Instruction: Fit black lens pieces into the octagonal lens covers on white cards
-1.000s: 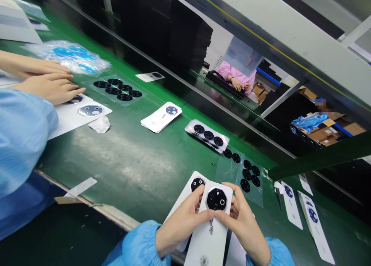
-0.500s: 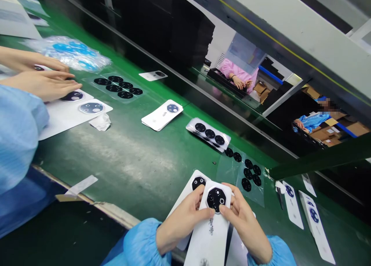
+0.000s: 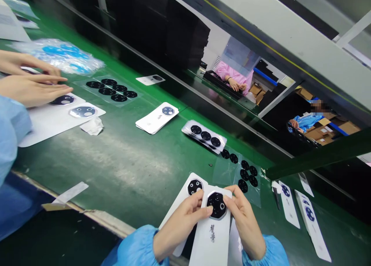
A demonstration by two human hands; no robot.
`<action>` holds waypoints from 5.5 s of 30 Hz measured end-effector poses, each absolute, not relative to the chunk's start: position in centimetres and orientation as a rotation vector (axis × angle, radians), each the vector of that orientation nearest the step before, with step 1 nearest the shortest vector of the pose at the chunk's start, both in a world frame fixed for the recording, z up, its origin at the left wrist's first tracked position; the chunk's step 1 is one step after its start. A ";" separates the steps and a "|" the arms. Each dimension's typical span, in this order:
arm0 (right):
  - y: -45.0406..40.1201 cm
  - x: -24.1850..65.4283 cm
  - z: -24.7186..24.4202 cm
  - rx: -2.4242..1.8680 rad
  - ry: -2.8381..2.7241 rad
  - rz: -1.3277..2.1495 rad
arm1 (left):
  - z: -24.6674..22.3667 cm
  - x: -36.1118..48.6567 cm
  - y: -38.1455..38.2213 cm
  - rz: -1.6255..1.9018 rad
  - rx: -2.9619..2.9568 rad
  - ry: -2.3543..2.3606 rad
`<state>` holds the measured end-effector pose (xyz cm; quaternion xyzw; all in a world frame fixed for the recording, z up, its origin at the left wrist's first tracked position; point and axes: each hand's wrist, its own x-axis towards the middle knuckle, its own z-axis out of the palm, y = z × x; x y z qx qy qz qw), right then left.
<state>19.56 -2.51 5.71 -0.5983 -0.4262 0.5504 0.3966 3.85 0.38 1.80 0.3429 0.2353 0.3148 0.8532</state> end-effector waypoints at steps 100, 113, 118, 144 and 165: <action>1.0 34.7 0.0 -2.010 -2.014 0.452 | 2.7 2.8 2.3 0.654 0.934 0.586; 0.7 35.8 -0.3 -1.906 -2.181 0.253 | 1.8 2.3 3.3 0.719 0.900 0.609; 0.8 35.9 -0.1 -1.900 -2.199 0.271 | 1.8 2.4 3.3 0.721 0.860 0.608; 1.2 34.0 2.1 -2.083 -1.950 0.502 | 2.0 2.1 3.5 0.719 0.784 0.617; 1.2 33.6 1.9 -2.109 -1.866 0.492 | 0.5 2.6 3.3 0.895 0.676 0.611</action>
